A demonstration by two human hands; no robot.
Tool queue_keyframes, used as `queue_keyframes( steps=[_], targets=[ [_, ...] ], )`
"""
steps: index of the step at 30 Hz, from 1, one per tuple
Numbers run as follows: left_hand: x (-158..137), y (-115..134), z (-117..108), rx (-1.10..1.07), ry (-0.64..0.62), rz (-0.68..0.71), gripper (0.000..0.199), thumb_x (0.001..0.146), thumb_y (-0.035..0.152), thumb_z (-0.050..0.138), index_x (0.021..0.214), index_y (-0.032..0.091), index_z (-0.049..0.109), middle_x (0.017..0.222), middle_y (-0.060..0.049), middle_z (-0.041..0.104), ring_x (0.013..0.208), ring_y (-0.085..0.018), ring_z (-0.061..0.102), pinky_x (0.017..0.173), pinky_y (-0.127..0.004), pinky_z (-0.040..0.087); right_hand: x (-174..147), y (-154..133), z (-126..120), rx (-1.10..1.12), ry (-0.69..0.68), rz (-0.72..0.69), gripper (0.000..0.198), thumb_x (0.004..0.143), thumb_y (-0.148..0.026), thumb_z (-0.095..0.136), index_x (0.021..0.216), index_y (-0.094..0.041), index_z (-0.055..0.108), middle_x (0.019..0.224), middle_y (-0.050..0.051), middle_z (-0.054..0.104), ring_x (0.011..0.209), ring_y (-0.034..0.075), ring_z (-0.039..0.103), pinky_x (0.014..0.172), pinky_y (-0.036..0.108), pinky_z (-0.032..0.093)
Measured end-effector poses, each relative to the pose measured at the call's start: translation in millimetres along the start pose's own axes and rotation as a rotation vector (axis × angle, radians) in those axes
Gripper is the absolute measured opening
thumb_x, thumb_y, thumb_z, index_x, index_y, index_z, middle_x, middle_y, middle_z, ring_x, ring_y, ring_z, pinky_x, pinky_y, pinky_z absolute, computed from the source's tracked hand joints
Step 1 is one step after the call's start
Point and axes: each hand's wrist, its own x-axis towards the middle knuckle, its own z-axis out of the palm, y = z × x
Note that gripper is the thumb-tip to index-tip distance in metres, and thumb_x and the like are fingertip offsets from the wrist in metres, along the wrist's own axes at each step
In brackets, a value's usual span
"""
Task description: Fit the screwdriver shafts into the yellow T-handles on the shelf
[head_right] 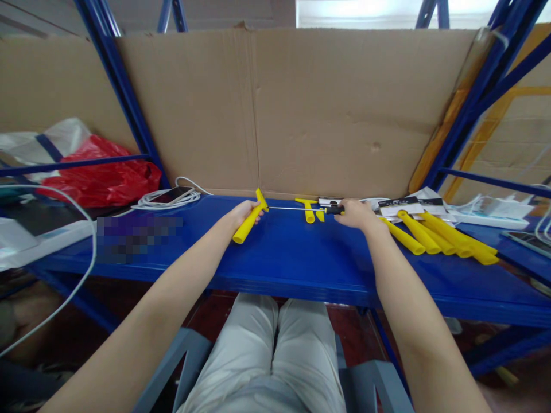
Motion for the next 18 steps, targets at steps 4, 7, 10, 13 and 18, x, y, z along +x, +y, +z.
queue_keyframes(
  steps=[4,7,10,13,18],
  targets=[
    [0.8,0.2,-0.3,-0.003,-0.002,-0.002,0.026,0.104,0.024,0.034,0.103,0.014,0.058,0.053,0.002,0.048,0.036,-0.012,0.042,0.035,-0.021,0.036,0.5,2.5,1.5,-0.007,0.032,-0.032,0.028,0.078,-0.036,0.057,0.099,-0.023,0.071,0.111,0.013,0.074,0.103,0.032,0.066,0.082,0.039,0.046],
    [2.2,0.0,-1.2,-0.019,-0.014,0.005,0.025,0.103,0.023,0.035,0.102,0.013,0.058,0.053,0.002,0.049,0.036,-0.012,0.043,0.035,-0.02,0.036,0.1,0.7,0.4,-0.004,0.027,-0.005,0.028,0.077,-0.032,0.058,0.101,-0.023,0.068,0.104,0.013,0.074,0.097,0.03,0.067,0.078,0.037,0.045],
    [4.6,-0.5,-2.4,-0.027,-0.008,0.007,0.024,0.104,0.023,0.035,0.101,0.014,0.057,0.054,0.001,0.05,0.036,-0.011,0.042,0.034,-0.02,0.035,-0.8,-2.2,-2.0,0.001,0.001,0.047,0.033,0.079,-0.032,0.058,0.109,-0.021,0.065,0.095,0.013,0.075,0.091,0.03,0.068,0.075,0.037,0.045],
    [8.3,-1.1,-3.6,-0.039,-0.013,0.003,0.024,0.104,0.024,0.035,0.102,0.014,0.057,0.056,0.001,0.05,0.035,-0.011,0.041,0.034,-0.02,0.034,-1.4,-2.9,-3.6,-0.007,-0.008,0.032,0.034,0.079,-0.035,0.059,0.109,-0.023,0.067,0.094,0.012,0.076,0.092,0.031,0.069,0.077,0.038,0.046],
    [9.8,-1.3,-3.4,-0.027,-0.005,-0.002,0.028,0.104,0.024,0.033,0.108,0.013,0.057,0.056,0.0,0.05,0.038,-0.013,0.043,0.037,-0.021,0.036,-1.5,-2.7,-4.1,-0.012,-0.059,-0.017,0.028,0.079,-0.036,0.058,0.101,-0.028,0.075,0.093,0.008,0.077,0.096,0.032,0.07,0.083,0.042,0.048]
  ],
)
